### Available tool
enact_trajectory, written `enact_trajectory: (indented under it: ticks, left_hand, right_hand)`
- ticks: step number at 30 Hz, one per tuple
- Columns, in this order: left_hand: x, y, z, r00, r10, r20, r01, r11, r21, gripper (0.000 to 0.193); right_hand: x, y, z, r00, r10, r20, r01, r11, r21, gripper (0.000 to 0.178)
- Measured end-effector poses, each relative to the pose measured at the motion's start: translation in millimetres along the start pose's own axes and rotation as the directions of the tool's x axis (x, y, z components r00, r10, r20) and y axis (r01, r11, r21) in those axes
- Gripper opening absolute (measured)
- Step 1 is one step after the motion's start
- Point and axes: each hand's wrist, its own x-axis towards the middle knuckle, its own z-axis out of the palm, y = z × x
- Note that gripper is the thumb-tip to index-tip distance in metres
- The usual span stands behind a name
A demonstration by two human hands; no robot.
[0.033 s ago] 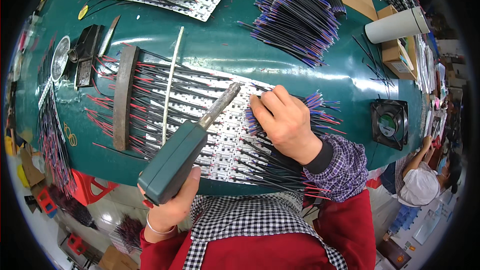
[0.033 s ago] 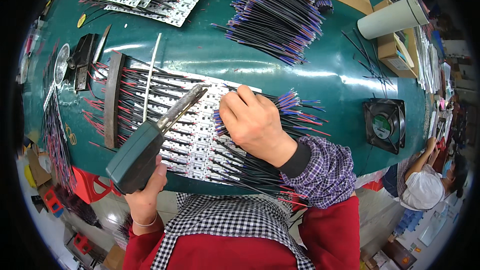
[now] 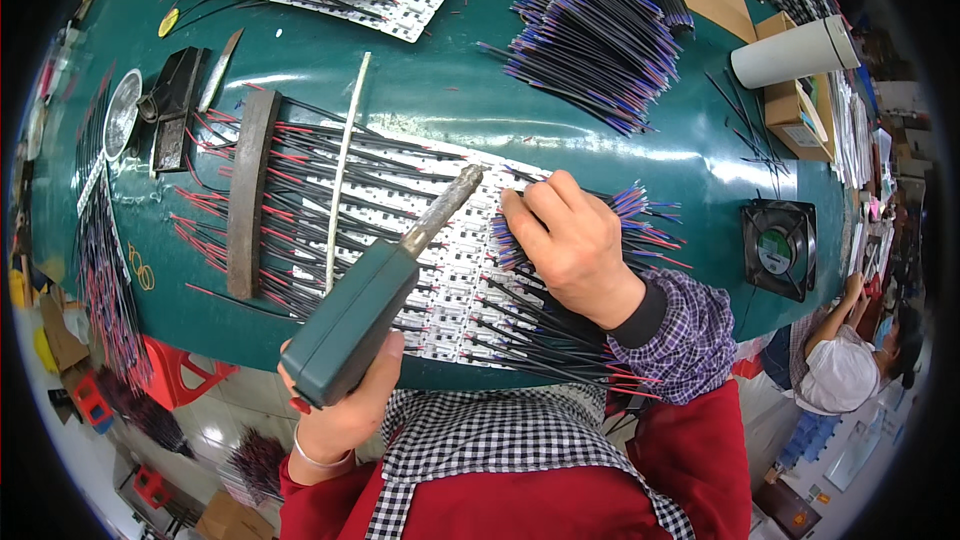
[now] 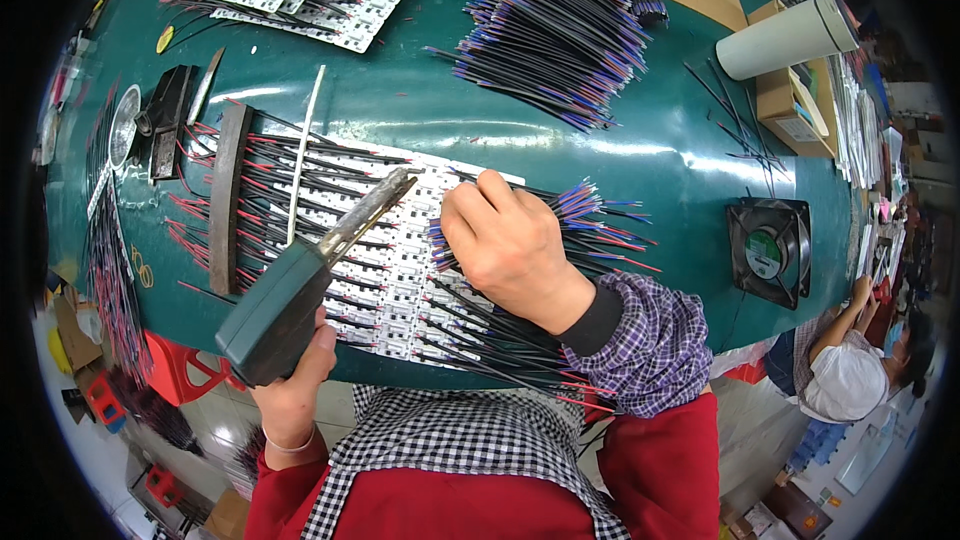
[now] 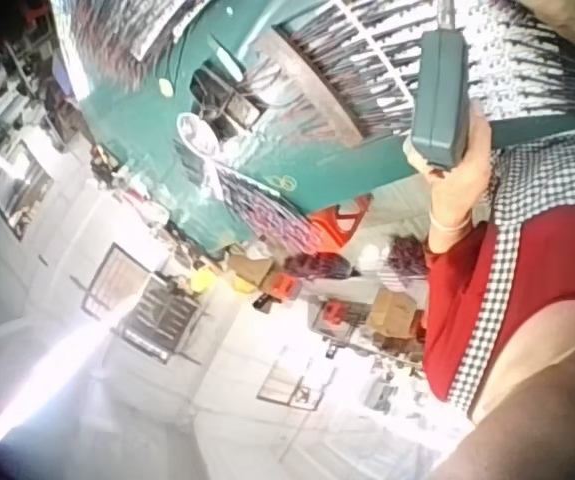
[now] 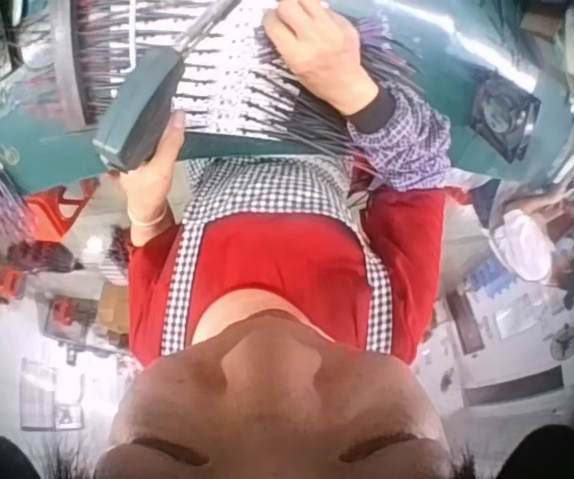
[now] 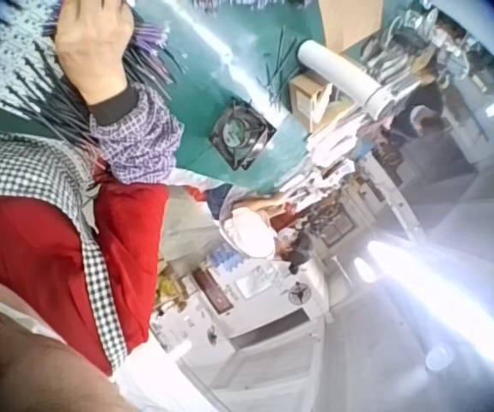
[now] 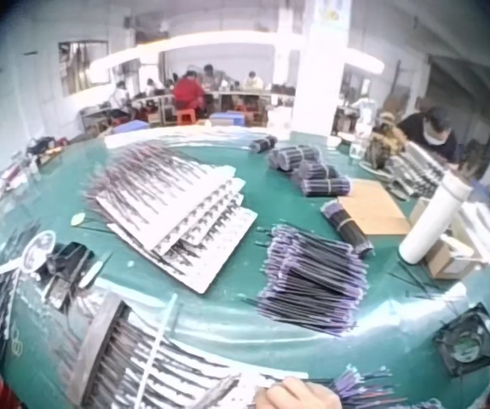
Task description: The person aligns wires on circuit board strips by hand and solders them in place using a soldering tool.
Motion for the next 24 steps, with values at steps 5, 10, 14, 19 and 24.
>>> enact_trajectory:
  ticks: [5,10,14,19,24]
  left_hand:
    - [8.8,-2.7,10.1,0.997,0.072,0.040,-0.072,0.997,-0.018,0.017]
    - [20.0,7.9,16.3,0.992,0.098,0.075,-0.093,0.993,-0.066,0.013]
    - [20.7,2.0,14.4,0.980,0.164,0.111,-0.170,0.984,0.049,0.012]
    - [20.6,2.3,13.2,0.975,0.170,0.140,-0.183,0.979,0.087,0.011]
    - [17.9,3.1,11.5,0.986,0.115,0.120,-0.118,0.993,0.015,0.014]
  right_hand:
    - [0.1,-1.3,3.0,1.000,0.008,-0.014,-0.008,1.000,-0.012,0.022]
    - [-2.1,-2.0,6.2,0.999,0.026,-0.025,-0.026,1.000,-0.012,0.023]
    - [-1.4,-2.8,5.8,0.999,0.026,-0.025,-0.027,0.999,-0.024,0.023]
    - [-1.5,-5.1,8.3,0.999,0.040,-0.035,-0.041,0.998,-0.045,0.025]
    - [0.3,-5.6,7.3,0.999,0.032,-0.025,-0.033,0.998,-0.051,0.023]
